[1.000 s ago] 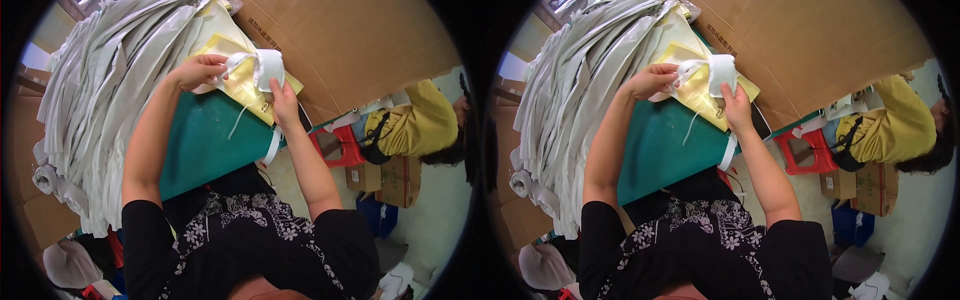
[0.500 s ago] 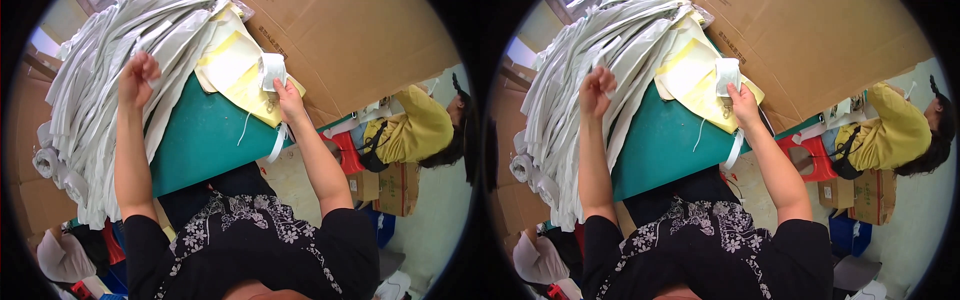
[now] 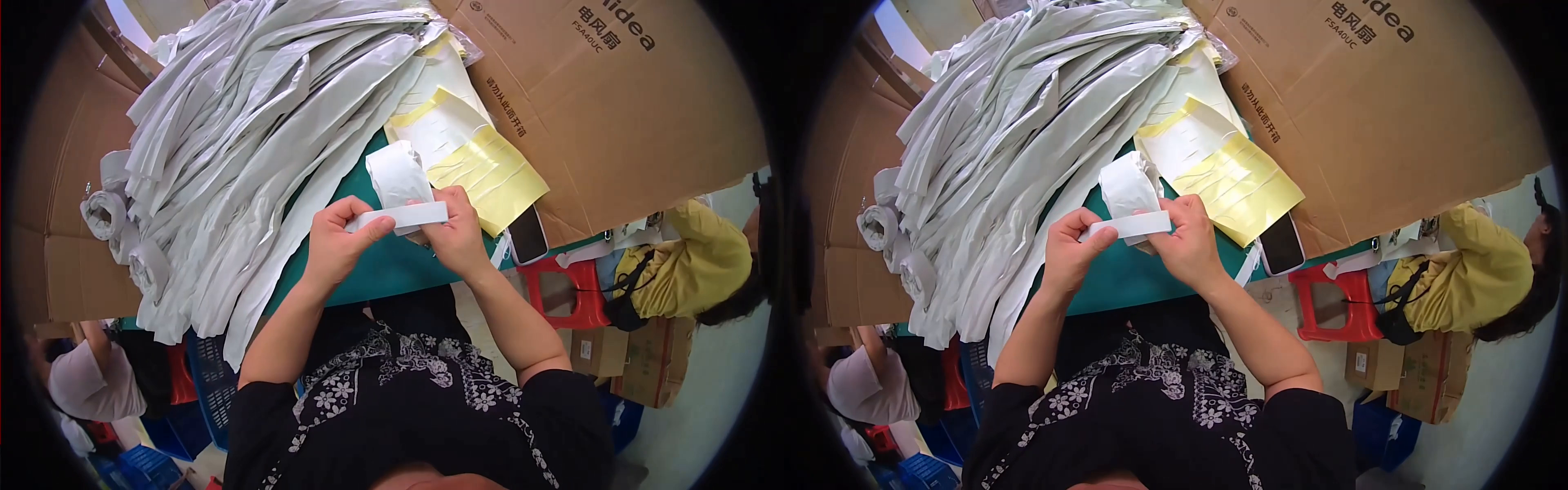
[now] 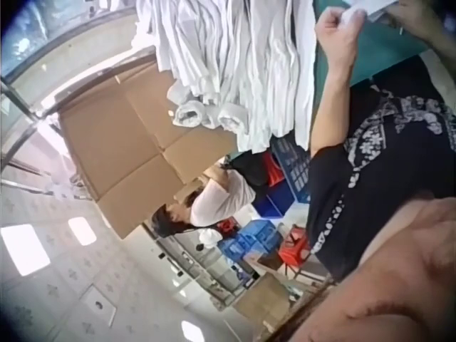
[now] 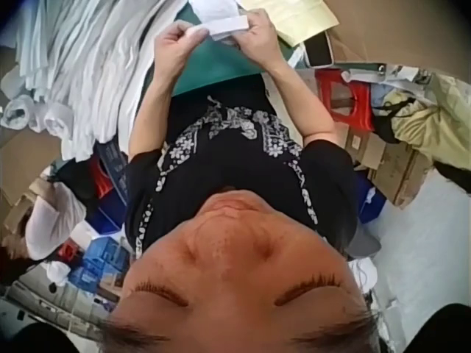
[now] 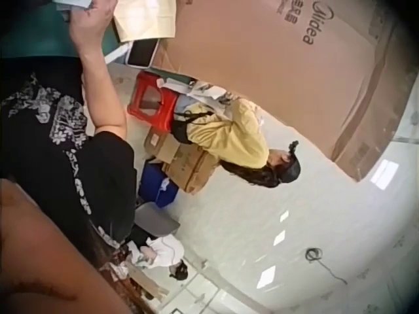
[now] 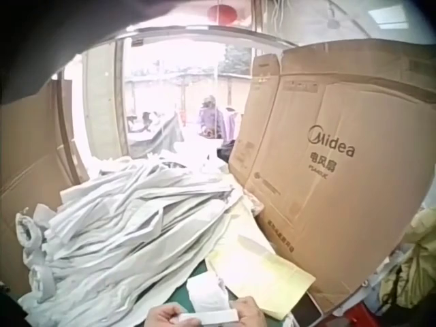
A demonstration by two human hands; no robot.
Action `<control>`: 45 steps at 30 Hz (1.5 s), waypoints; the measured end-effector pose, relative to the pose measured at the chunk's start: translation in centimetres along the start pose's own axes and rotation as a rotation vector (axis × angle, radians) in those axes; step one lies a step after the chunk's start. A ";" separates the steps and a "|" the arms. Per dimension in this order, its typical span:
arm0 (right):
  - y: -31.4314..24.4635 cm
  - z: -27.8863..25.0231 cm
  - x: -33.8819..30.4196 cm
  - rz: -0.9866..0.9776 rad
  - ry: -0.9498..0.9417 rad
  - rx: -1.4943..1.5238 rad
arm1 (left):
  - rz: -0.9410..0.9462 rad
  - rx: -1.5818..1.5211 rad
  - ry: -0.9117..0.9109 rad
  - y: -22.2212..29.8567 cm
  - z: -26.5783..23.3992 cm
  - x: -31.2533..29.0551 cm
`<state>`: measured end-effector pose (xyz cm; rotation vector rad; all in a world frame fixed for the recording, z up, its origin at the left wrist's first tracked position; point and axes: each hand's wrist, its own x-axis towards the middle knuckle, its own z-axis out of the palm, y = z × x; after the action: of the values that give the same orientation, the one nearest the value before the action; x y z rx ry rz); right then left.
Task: Rolling up white fabric belts, securing each with adhesive tape from a dispenser, and placing the bundles into a plastic basket.
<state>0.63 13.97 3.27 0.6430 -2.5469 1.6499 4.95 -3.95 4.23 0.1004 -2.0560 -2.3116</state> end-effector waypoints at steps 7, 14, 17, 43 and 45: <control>-1.1 1.1 -0.3 0.185 -0.105 0.305 | 0.067 0.053 0.192 -1.5 -0.7 -0.6; -2.3 2.1 -0.5 0.121 -0.122 0.190 | 0.037 0.213 0.285 -3.3 -1.7 -1.3; -2.8 2.0 -0.5 0.034 -0.195 0.086 | 0.016 0.263 0.303 -3.6 -2.2 -1.9; -5.5 2.5 -0.2 -0.518 -0.194 -0.228 | -0.017 -0.725 0.052 -3.8 -1.6 -4.2; -5.3 2.8 -0.2 -0.548 -0.187 -0.153 | 0.014 -0.727 -0.062 -4.6 -2.4 -4.1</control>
<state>3.23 9.70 6.64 1.3783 -2.2741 1.2451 9.30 -5.52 -0.52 -0.0156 -1.1058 -2.9021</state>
